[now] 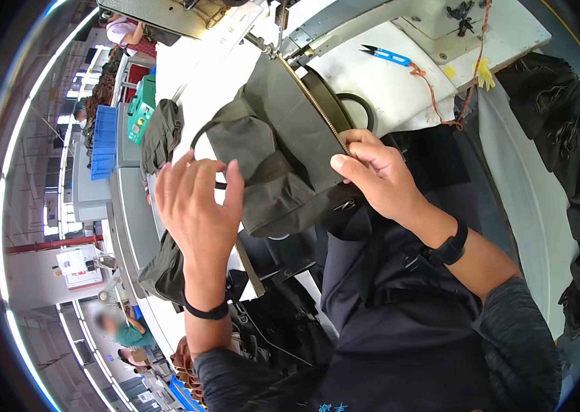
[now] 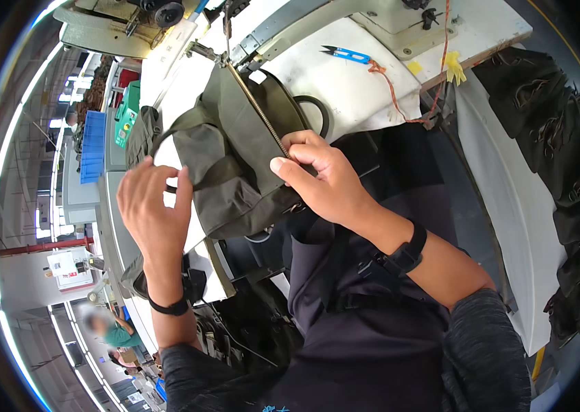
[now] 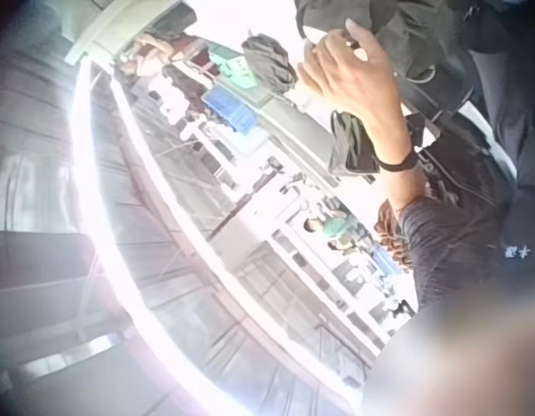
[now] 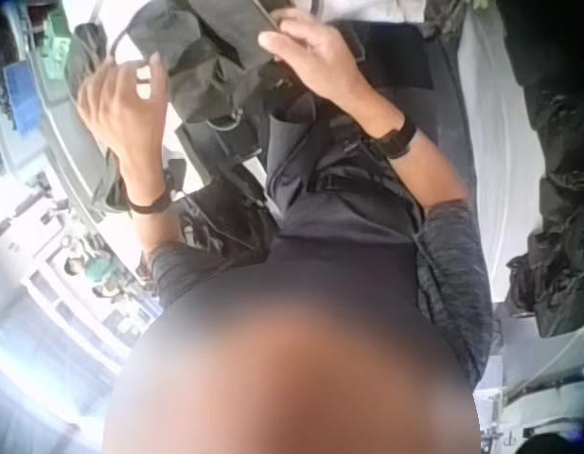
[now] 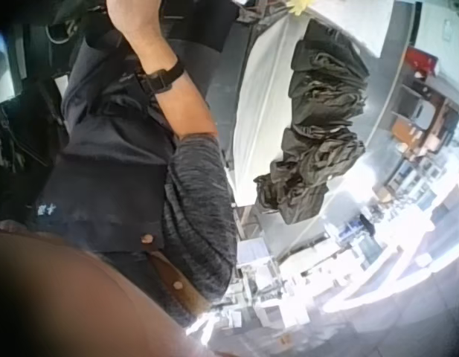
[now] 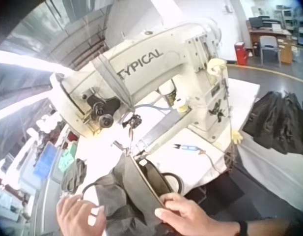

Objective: Sewing the lining and handles onto a canvas tote bag using an industrial sewing machine.

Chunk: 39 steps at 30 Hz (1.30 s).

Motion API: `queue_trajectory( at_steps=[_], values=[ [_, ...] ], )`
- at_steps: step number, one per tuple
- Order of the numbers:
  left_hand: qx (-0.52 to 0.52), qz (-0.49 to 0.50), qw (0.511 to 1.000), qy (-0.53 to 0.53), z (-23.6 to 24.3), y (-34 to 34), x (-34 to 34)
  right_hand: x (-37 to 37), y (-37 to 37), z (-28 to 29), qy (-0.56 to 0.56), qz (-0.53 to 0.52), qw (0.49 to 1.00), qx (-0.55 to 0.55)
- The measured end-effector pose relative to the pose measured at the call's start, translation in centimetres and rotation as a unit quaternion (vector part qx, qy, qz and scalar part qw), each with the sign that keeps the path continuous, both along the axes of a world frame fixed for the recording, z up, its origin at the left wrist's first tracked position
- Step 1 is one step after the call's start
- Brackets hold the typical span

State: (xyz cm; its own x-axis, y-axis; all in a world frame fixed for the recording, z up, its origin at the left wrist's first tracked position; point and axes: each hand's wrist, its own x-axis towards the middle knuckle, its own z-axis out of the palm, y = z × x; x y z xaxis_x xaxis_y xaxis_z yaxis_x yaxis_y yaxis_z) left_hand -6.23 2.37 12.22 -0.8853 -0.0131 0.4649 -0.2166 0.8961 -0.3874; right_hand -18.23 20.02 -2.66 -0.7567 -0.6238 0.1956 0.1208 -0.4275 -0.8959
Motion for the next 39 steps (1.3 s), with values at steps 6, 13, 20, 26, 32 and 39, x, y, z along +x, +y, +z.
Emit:
queue_trajectory(
  at_steps=[6, 13, 20, 26, 32, 39],
  values=[
    [0.215, -0.092, 0.970, -0.061, -2.0, 1.6, -1.7, 0.7, 0.3, 2.9, -0.058, 0.046, 0.996, -0.048],
    [0.265, -0.032, 0.964, -0.005, -4.9, 4.3, -4.6, 0.5, 0.6, 3.3, -0.074, 0.058, 0.995, -0.012],
    [0.258, -0.014, 0.966, 0.020, -6.4, 4.0, -4.1, 0.1, 1.1, 3.2, -0.041, 0.059, 0.997, 0.004],
    [0.257, 0.002, 0.966, -0.003, -5.3, 4.2, -4.2, -0.1, 1.1, 3.5, -0.016, 0.054, 0.998, 0.013],
    [0.269, 0.006, 0.963, -0.002, -5.4, 4.0, -4.9, -0.7, 0.8, 2.7, -0.020, 0.050, 0.999, 0.005],
    [0.241, 0.011, 0.970, 0.024, -6.5, 2.5, -6.7, -1.9, -0.9, 2.7, -0.050, 0.050, 0.998, -0.002]
  ],
)
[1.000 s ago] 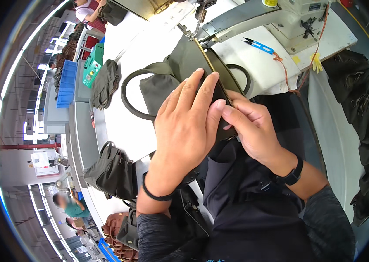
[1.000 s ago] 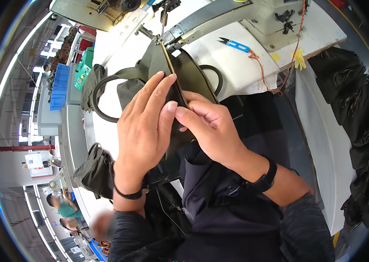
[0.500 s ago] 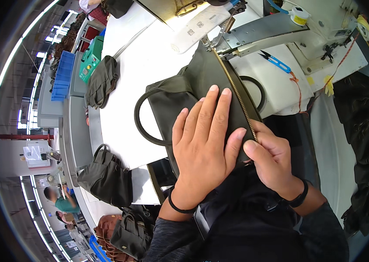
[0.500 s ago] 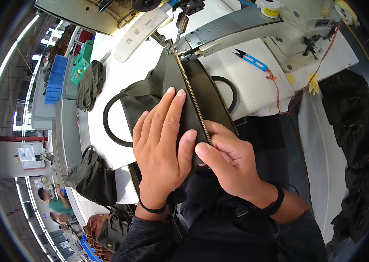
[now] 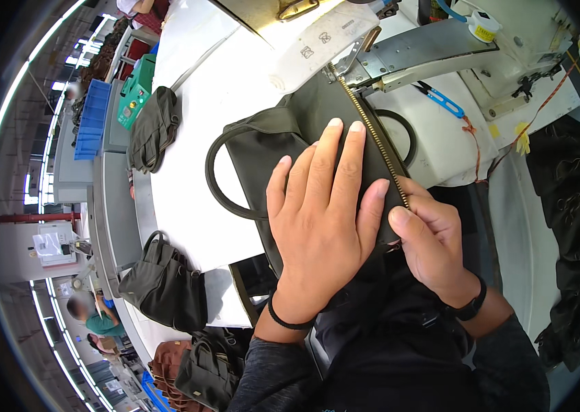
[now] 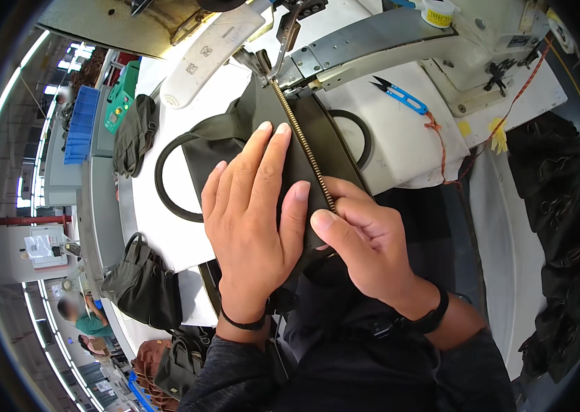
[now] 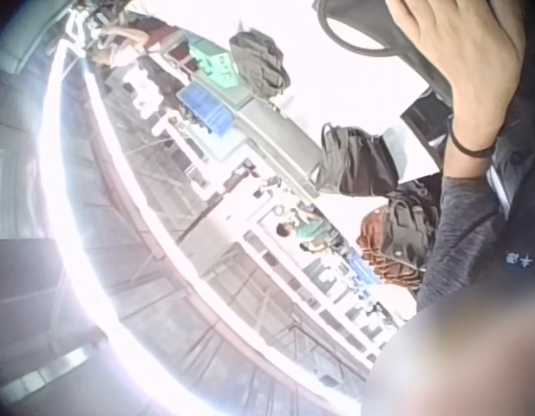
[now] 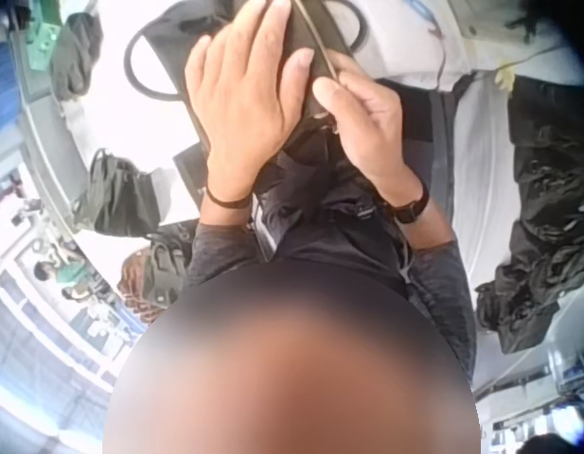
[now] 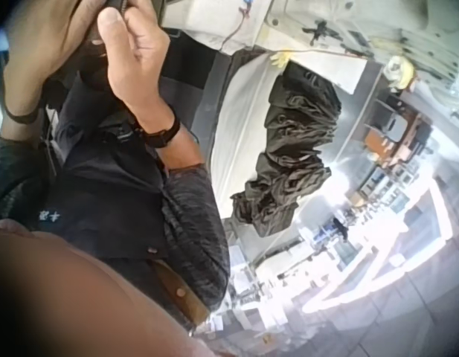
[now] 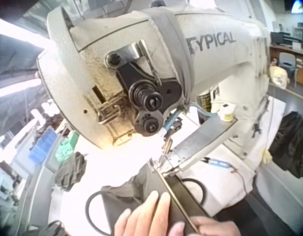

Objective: Sewing the lining and handles onto a canvas tote bag using an industrial sewing machine.

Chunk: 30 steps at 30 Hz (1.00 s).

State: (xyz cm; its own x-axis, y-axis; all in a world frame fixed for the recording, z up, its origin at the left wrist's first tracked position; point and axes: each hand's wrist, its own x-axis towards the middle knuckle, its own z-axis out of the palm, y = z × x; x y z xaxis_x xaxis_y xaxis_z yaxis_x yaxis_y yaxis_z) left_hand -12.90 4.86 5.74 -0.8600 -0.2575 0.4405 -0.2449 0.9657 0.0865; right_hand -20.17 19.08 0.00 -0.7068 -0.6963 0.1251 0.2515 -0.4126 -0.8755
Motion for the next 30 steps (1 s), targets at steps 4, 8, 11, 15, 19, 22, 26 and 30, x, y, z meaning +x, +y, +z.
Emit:
queue_trajectory(
  at_steps=[4, 8, 11, 15, 19, 22, 26, 30],
  values=[
    [-0.006, -0.003, 1.000, 0.014, -0.3, -1.1, -0.8, -0.5, -0.9, 0.3, -0.020, 0.000, 1.000, 0.004],
    [0.004, -0.010, 1.000, 0.027, -0.3, -1.8, -1.3, -0.7, -1.7, 0.1, -0.012, -0.007, 1.000, -0.005],
    [0.008, -0.012, 1.000, 0.024, -0.3, -2.0, -1.3, -0.8, -1.8, 0.0, -0.003, -0.008, 1.000, -0.006],
    [0.019, -0.019, 0.999, 0.042, -0.5, -2.4, -1.7, -1.0, -2.1, -0.1, -0.012, -0.013, 1.000, 0.002],
    [0.009, -0.029, 0.998, 0.053, -0.7, -3.4, -2.6, -1.6, -3.0, -0.2, -0.050, -0.015, 0.998, -0.019],
    [0.018, -0.036, 0.998, 0.056, -0.6, -3.9, -2.8, -1.6, -3.6, -0.2, -0.031, -0.016, 0.999, -0.019],
    [0.013, -0.053, 0.996, 0.077, -0.9, -4.5, -3.3, -1.9, -4.0, -0.1, -0.041, -0.022, 0.999, -0.003],
    [0.036, -0.070, 0.993, 0.085, -1.1, -4.9, -3.6, -2.3, -4.7, -0.3, -0.055, -0.028, 0.998, -0.025]
  ],
)
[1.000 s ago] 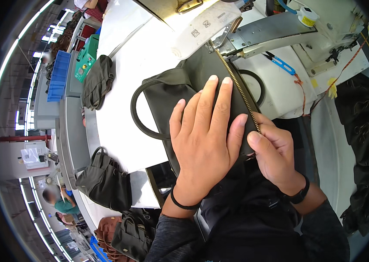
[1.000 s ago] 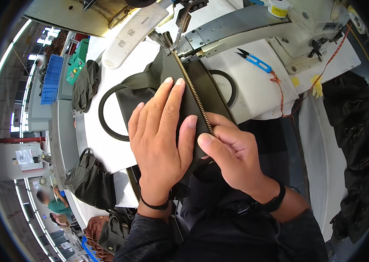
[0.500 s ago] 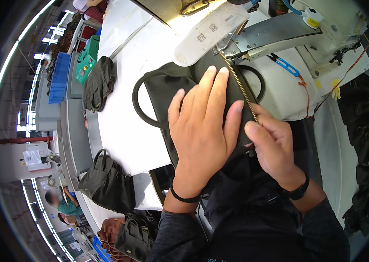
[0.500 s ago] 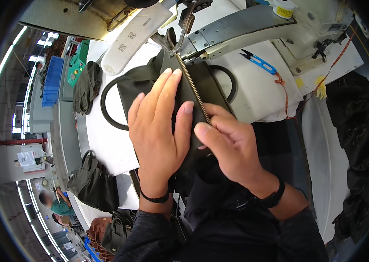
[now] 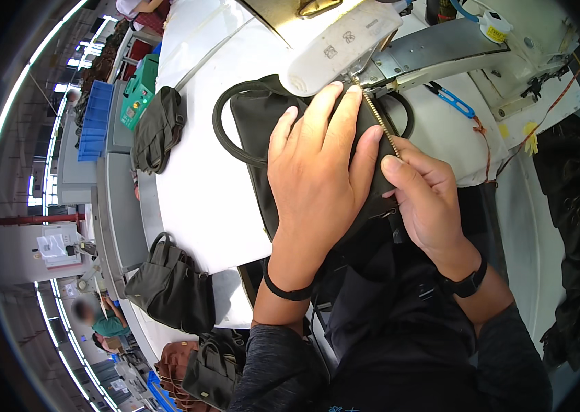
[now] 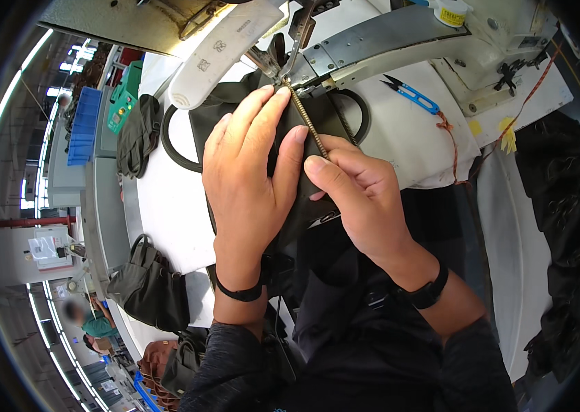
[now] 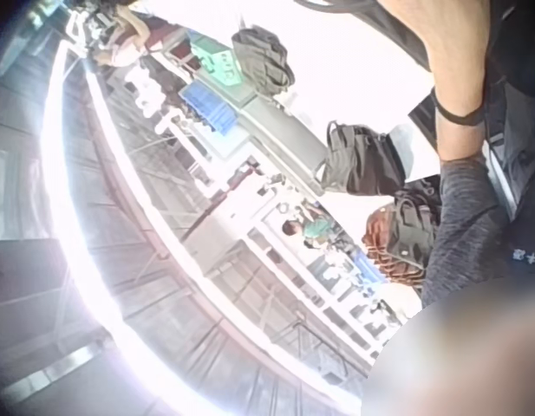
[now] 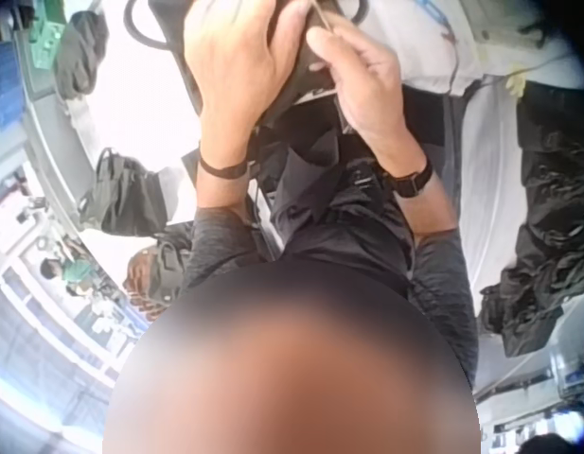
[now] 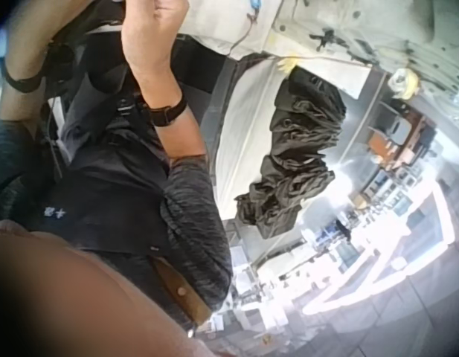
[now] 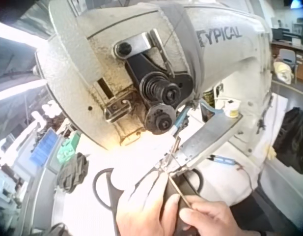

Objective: Sewing the lining and handles onto a canvas tote bag using an industrial sewing machine.

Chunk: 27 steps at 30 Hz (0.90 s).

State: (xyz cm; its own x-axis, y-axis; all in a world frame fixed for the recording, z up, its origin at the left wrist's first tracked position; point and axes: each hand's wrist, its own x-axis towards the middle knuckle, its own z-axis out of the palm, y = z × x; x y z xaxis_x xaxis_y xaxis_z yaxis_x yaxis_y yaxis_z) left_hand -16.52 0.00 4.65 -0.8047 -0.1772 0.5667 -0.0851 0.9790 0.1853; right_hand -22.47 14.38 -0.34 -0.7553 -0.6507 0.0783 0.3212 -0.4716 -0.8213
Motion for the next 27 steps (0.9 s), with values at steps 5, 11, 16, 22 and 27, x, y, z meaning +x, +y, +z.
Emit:
queue_trajectory(
  at_steps=[5, 11, 16, 22, 27],
  values=[
    [-0.015, 0.018, 1.000, -0.016, -0.1, 1.2, 1.0, -0.2, -0.3, -0.2, 0.039, -0.011, 0.999, 0.003],
    [0.008, 0.006, 1.000, 0.026, -1.0, 0.3, 0.2, -1.0, -0.9, 0.1, 0.059, -0.015, 0.998, 0.018],
    [0.001, -0.002, 0.994, 0.111, -1.8, -1.3, -1.1, -1.9, -2.4, 0.5, 0.054, -0.021, 0.998, 0.018],
    [-0.008, -0.024, 0.986, 0.163, -2.3, -3.2, -2.5, -3.1, -4.1, 0.4, 0.077, -0.037, 0.996, 0.030],
    [0.024, -0.054, 0.983, 0.171, -2.4, -2.8, -1.7, -3.7, -4.3, 0.6, 0.104, -0.030, 0.992, 0.066]
  ],
)
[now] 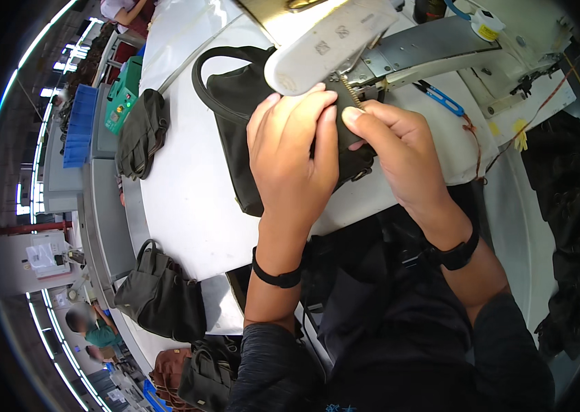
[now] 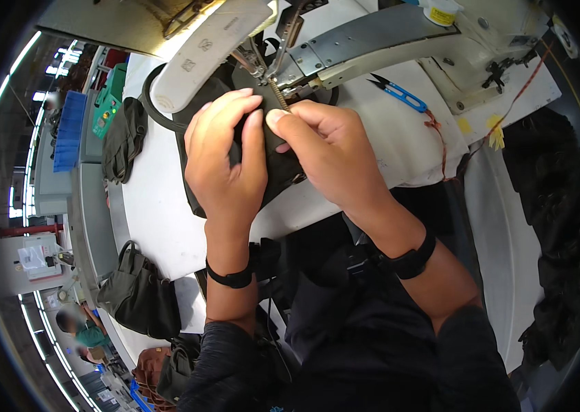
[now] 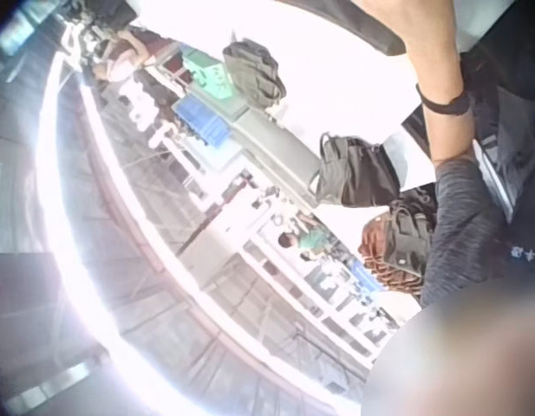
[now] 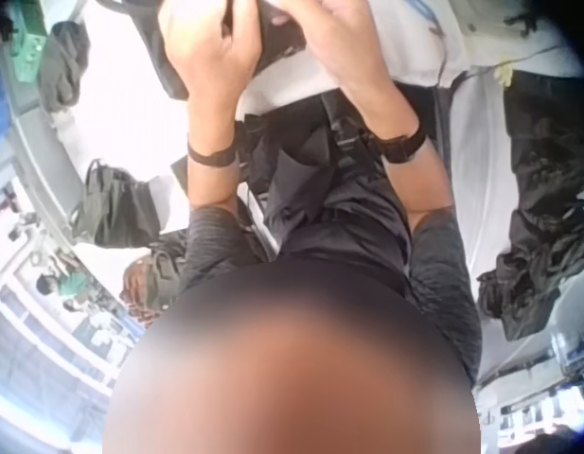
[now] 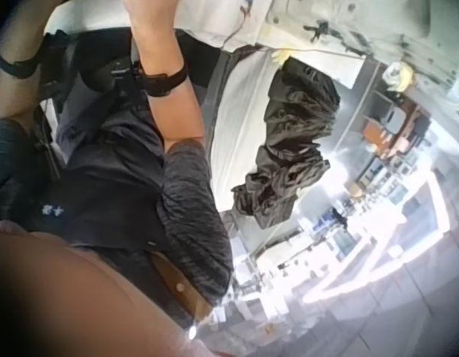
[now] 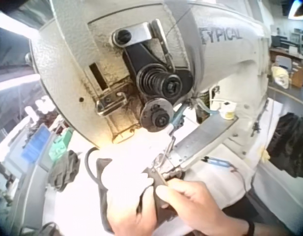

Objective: Sewing the lining and handles onto a canvas tote bag using an industrial sewing machine.

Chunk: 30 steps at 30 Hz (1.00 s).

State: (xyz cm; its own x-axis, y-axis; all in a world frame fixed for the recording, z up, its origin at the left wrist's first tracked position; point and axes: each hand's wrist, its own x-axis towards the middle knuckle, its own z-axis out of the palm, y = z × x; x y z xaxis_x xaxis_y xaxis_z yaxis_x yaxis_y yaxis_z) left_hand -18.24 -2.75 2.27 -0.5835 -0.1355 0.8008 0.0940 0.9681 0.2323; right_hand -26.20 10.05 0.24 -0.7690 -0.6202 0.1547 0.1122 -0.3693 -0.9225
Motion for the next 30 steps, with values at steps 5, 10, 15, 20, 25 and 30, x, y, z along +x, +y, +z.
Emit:
queue_trajectory(
  at_steps=[5, 10, 15, 20, 25, 30],
  values=[
    [0.090, -0.089, 0.991, -0.035, -1.2, 2.6, 2.4, -1.5, 1.0, 0.3, 0.018, 0.070, 0.994, 0.085],
    [0.042, -0.018, 0.999, -0.022, -2.9, 2.9, 2.4, -1.8, 1.7, 0.8, 0.009, 0.089, 0.992, 0.086],
    [0.067, 0.013, 0.997, -0.022, -2.6, 3.5, 2.3, -1.9, 2.8, 1.8, 0.030, 0.090, 0.990, 0.105],
    [0.066, 0.039, 0.997, 0.008, -2.1, 3.7, 1.6, -2.2, 3.0, 1.8, 0.023, 0.109, 0.988, 0.107],
    [0.086, 0.030, 0.994, 0.058, -2.2, 4.0, 0.9, -1.2, 2.9, 1.6, 0.018, 0.093, 0.993, 0.064],
    [0.085, 0.042, 0.992, 0.084, -2.5, 4.1, 0.5, 0.7, 1.6, 0.8, -0.002, 0.008, 1.000, -0.004]
  ],
)
